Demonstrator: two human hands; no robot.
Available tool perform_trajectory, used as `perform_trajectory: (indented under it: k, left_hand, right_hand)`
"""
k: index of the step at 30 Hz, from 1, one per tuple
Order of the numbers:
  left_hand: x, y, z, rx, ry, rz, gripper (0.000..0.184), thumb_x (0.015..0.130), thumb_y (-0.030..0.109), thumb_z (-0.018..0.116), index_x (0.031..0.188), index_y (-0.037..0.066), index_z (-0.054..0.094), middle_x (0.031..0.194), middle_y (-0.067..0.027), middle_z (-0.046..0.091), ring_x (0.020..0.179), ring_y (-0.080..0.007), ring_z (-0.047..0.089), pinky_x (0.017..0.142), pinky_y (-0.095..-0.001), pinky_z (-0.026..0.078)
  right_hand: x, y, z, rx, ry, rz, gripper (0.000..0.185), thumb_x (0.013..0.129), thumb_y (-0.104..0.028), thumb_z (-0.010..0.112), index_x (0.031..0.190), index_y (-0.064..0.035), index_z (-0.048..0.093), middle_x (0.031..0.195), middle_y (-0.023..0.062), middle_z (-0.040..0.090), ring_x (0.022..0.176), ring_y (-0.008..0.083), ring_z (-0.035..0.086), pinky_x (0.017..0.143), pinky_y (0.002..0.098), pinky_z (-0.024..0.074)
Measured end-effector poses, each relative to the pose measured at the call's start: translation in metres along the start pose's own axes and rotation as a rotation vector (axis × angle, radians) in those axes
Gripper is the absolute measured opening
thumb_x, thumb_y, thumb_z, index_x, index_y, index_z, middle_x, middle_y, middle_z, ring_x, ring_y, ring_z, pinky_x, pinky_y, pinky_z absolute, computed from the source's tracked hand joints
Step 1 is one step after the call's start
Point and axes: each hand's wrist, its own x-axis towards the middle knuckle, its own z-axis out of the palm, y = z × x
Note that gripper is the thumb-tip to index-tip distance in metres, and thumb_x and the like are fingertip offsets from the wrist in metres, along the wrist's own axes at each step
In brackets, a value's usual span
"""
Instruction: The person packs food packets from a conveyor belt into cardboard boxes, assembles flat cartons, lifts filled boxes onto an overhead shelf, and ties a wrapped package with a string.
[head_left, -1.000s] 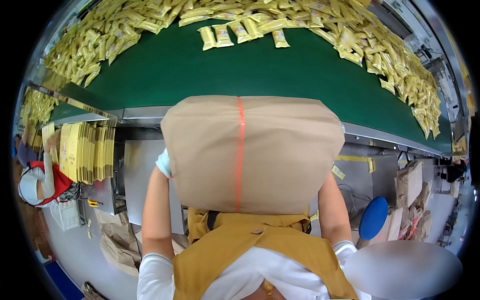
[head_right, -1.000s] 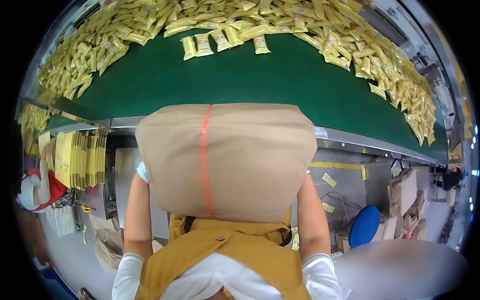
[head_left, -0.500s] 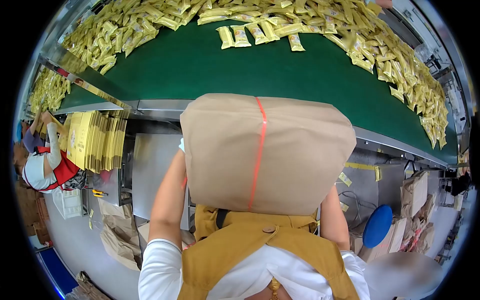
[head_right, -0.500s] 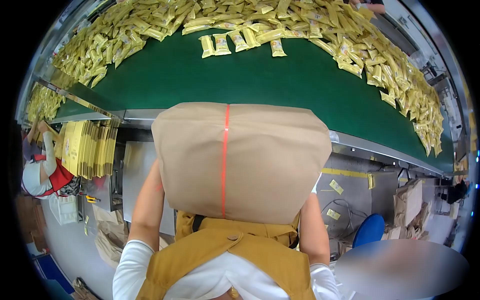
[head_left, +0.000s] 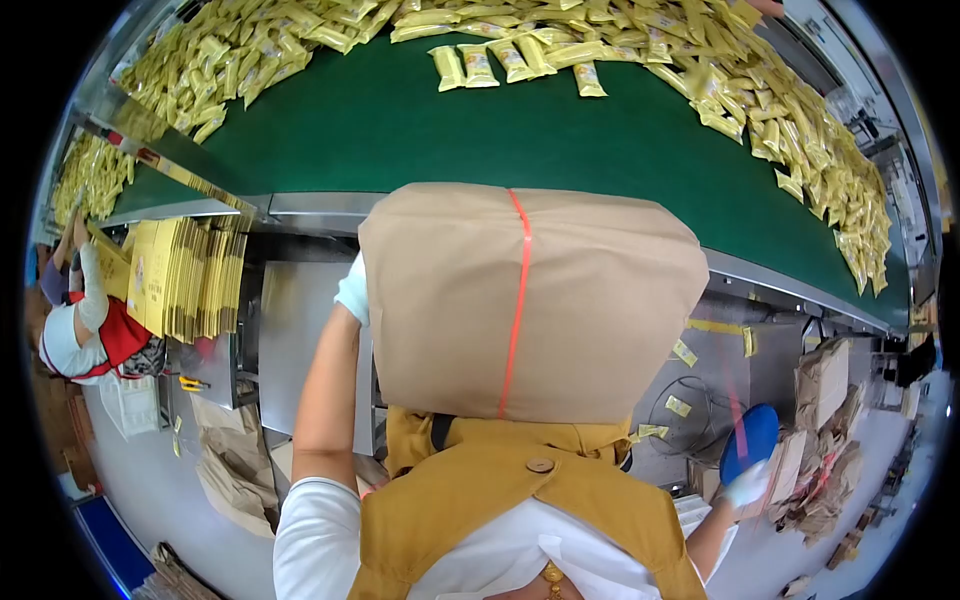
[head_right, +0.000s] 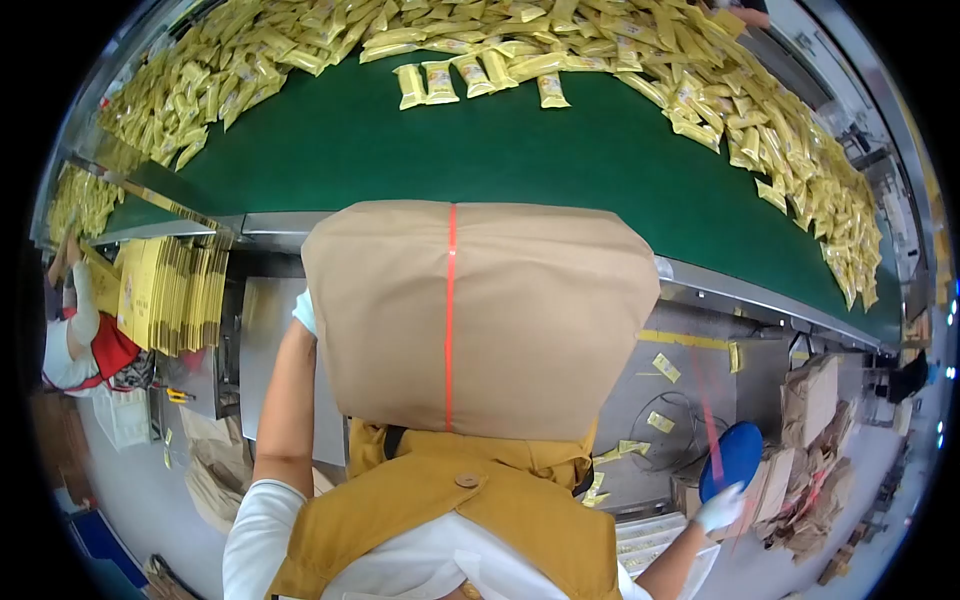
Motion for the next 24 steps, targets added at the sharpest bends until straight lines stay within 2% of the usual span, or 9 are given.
perform_trajectory:
  k: [3,5,10,13,14,16,18,21,24]
  left_hand:
    - [-0.034,0.042,0.016,0.303,0.207,0.209,0.035,0.105,0.021,0.050,0.132,0.001,0.060,0.125,-0.0107,0.067,0.113,-0.0183,0.062,0.099,-0.0336,0.048]
    - [-0.064,0.078,0.034,0.536,0.359,0.349,0.031,0.104,0.016,0.051,0.127,0.000,0.063,0.119,-0.0114,0.070,0.109,-0.0182,0.065,0.097,-0.0329,0.050]
    - [-0.112,0.098,0.047,0.632,0.523,0.648,0.025,0.101,0.008,0.050,0.113,-0.005,0.068,0.108,-0.0139,0.072,0.097,-0.0206,0.068,0.089,-0.0330,0.052]
    - [-0.131,0.111,0.068,0.652,0.424,0.699,0.023,0.097,0.003,0.050,0.103,-0.006,0.070,0.101,-0.0140,0.072,0.090,-0.0198,0.068,0.084,-0.0321,0.053]
    - [-0.133,0.114,0.077,0.638,0.380,0.720,0.021,0.094,0.000,0.050,0.099,-0.006,0.070,0.098,-0.0141,0.073,0.087,-0.0199,0.069,0.083,-0.0321,0.054]
    - [-0.136,0.116,0.089,0.611,0.272,0.736,0.019,0.091,-0.002,0.052,0.094,-0.004,0.071,0.094,-0.0142,0.073,0.083,-0.0221,0.071,0.077,-0.0323,0.055]
    - [-0.137,0.115,0.098,0.631,0.199,0.778,0.017,0.088,-0.003,0.055,0.092,-0.003,0.071,0.093,-0.0148,0.074,0.081,-0.0243,0.071,0.074,-0.0324,0.055]
    - [-0.141,0.110,0.109,0.657,0.163,0.792,0.017,0.084,-0.006,0.056,0.091,-0.002,0.071,0.092,-0.0152,0.074,0.079,-0.0267,0.072,0.073,-0.0333,0.056]
    - [-0.147,0.102,0.111,0.673,0.142,0.775,0.021,0.083,-0.007,0.054,0.092,-0.001,0.072,0.093,-0.0151,0.074,0.079,-0.0265,0.072,0.073,-0.0323,0.056]
  right_hand:
    - [-0.106,0.133,0.065,-0.420,-0.481,-0.250,0.038,0.101,-0.036,0.052,0.105,-0.0023,0.069,0.098,0.0222,0.071,0.086,0.0354,0.070,0.074,0.0478,0.0555]
    - [-0.166,0.203,0.089,-0.669,-0.675,-0.388,0.046,0.099,-0.038,0.053,0.131,-0.0063,0.064,0.124,0.0230,0.067,0.111,0.0378,0.067,0.089,0.0473,0.0564]
    - [-0.150,0.127,0.071,-0.784,-1.275,-0.495,0.053,0.101,-0.045,0.048,0.127,-0.0034,0.066,0.121,0.0265,0.067,0.113,0.0388,0.066,0.093,0.0470,0.0542]
    - [-0.062,-0.103,-0.026,-0.295,-0.875,-0.466,0.048,0.104,-0.042,0.048,0.116,-0.0017,0.071,0.111,0.0267,0.069,0.105,0.0391,0.068,0.091,0.0465,0.0534]
    - [-0.042,-0.152,-0.053,0.203,-0.626,-0.519,0.040,0.102,-0.035,0.056,0.117,0.0007,0.069,0.112,0.0249,0.070,0.100,0.0381,0.070,0.089,0.0429,0.0534]
    - [-0.027,-0.268,-0.125,0.756,-0.322,-0.628,0.028,0.104,-0.015,0.055,0.121,0.0050,0.064,0.117,0.0154,0.071,0.102,0.0235,0.067,0.092,0.0354,0.0522]
    - [-0.047,-0.344,-0.196,1.226,-0.601,-0.575,0.023,0.098,-0.003,0.057,0.119,0.0019,0.067,0.110,0.0132,0.071,0.100,0.0248,0.067,0.092,0.0365,0.0531]
    - [-0.078,-0.435,-0.268,1.047,-0.440,-1.774,0.037,0.078,-0.006,0.075,0.115,-0.0058,0.070,0.111,0.0111,0.072,0.097,0.0305,0.067,0.083,0.0394,0.0523]
    - [-0.127,-0.492,-0.279,1.055,-0.354,-2.159,0.039,0.079,-0.009,0.070,0.117,-0.0081,0.067,0.113,0.0079,0.068,0.085,0.0225,0.064,0.074,0.0341,0.0501]
